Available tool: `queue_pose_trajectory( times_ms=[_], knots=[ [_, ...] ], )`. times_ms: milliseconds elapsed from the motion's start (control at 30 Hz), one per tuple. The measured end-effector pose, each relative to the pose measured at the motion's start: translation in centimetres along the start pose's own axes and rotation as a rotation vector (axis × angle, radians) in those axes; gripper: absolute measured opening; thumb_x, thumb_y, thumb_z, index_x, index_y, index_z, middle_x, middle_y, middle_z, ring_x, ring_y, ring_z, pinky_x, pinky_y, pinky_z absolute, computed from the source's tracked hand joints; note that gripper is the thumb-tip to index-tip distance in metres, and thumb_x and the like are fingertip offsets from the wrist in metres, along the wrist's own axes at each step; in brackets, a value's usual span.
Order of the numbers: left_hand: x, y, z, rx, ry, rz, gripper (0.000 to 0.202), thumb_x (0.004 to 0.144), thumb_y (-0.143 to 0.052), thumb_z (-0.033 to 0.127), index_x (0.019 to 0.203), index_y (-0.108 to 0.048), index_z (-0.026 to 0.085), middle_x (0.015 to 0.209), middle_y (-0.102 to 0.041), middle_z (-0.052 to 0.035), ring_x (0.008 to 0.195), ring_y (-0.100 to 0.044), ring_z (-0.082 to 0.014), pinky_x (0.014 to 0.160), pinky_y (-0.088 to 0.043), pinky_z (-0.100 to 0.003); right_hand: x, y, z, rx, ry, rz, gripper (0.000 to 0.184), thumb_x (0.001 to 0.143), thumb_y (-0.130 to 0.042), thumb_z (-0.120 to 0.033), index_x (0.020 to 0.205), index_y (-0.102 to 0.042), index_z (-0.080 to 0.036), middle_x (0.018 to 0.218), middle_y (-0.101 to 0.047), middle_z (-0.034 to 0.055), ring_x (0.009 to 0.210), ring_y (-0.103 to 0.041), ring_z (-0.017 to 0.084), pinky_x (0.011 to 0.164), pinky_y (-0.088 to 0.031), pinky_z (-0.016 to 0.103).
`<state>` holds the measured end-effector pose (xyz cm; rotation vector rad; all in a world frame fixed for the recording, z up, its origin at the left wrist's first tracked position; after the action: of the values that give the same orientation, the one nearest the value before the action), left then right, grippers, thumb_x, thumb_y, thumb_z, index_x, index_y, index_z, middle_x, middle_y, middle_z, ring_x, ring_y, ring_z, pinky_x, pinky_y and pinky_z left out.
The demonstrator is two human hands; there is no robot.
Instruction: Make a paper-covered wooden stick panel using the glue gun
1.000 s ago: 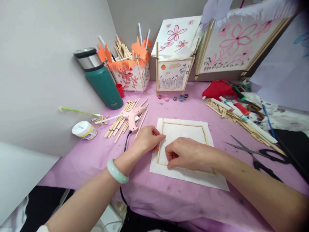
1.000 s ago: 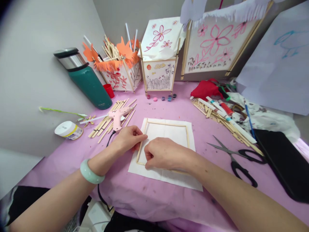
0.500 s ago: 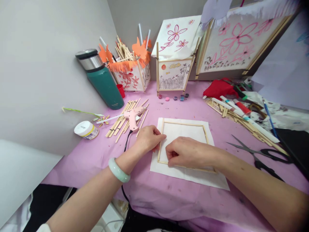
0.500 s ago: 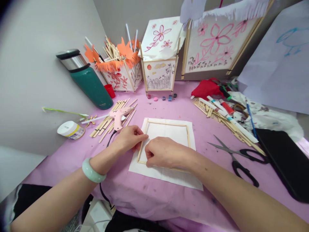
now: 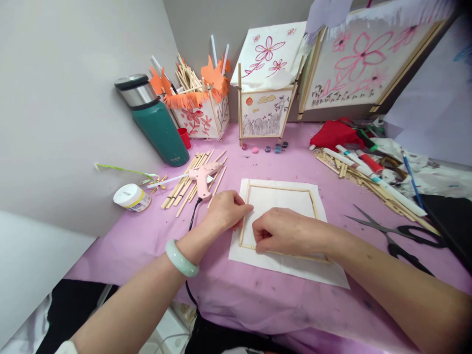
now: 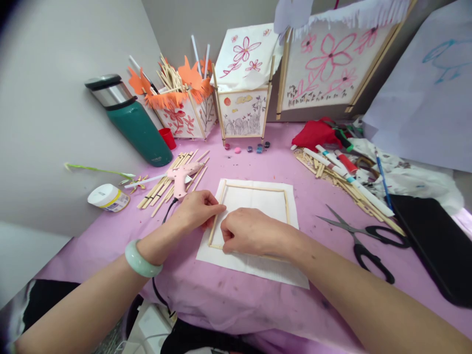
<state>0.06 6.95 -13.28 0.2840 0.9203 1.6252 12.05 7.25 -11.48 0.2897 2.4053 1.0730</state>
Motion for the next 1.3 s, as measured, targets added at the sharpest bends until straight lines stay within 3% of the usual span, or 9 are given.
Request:
queue_pose_trajectory(
  times_ms=[733, 900, 1100, 1300],
  knots=[
    [-1.2, 0.5, 1.5, 0.092, -0.021, 0.067, 0.007, 0.072, -0.059, 0.023, 0.068, -0.054, 0.019, 0.041, -0.055, 0.0035, 0.041, -0.055, -0.0121, 0.054, -0.045, -0.022, 0.0, 0.0, 0.0, -0.014, -0.009, 0.007, 0.006, 0.068, -0.059, -0.024, 0.062, -0.060, -0.020, 0.060, -0.059, -0.0021, 0.056, -0.048, 0.011, 0.052, -0.028, 0.025],
    [-1.6, 0.9, 1.1, 0.071, -0.022, 0.087, 0.006, 0.075, -0.056, 0.023, 0.071, -0.057, 0.019, 0.044, -0.056, 0.0030, 0.039, -0.054, -0.0119, 0.048, -0.042, -0.022, 0.0, 0.5, 0.6, 0.061, 0.016, 0.007, 0.009, 0.070, -0.058, -0.027, 0.066, -0.063, -0.021, 0.061, -0.061, -0.0023, 0.057, -0.050, 0.011, 0.050, -0.029, 0.023],
    [-2.3, 0.7, 0.2, 0.014, -0.017, 0.072, 0.007, 0.076, -0.053, 0.018, 0.072, -0.059, 0.019, 0.048, -0.057, 0.0041, 0.038, -0.052, -0.0092, 0.044, -0.039, -0.019, 2.5, 3.7, 2.6, 0.035, -0.213, 0.244, 0.024, 0.079, -0.051, -0.031, 0.064, -0.063, -0.016, 0.055, -0.059, 0.0016, 0.052, -0.051, 0.011, 0.051, -0.031, 0.024],
    [-2.2, 0.5, -0.2, -0.004, -0.045, 0.064, 0.010, 0.076, -0.052, 0.017, 0.073, -0.061, 0.019, 0.049, -0.058, 0.0037, 0.041, -0.054, -0.0096, 0.050, -0.042, -0.020, 4.9, 4.9, 3.2, -0.129, -0.390, 0.375, 0.032, 0.078, -0.053, -0.041, 0.067, -0.067, -0.015, 0.060, -0.060, 0.0058, 0.058, -0.055, 0.014, 0.050, -0.029, 0.025]
  ],
)
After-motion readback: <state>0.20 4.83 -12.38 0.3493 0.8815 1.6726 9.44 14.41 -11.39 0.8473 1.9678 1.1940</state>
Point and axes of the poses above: each hand's wrist, its own x-axis towards the middle knuckle, its own y-axis out of the back of the hand, z = x × y, the point moved 7 cm from there along x, towards the middle knuckle
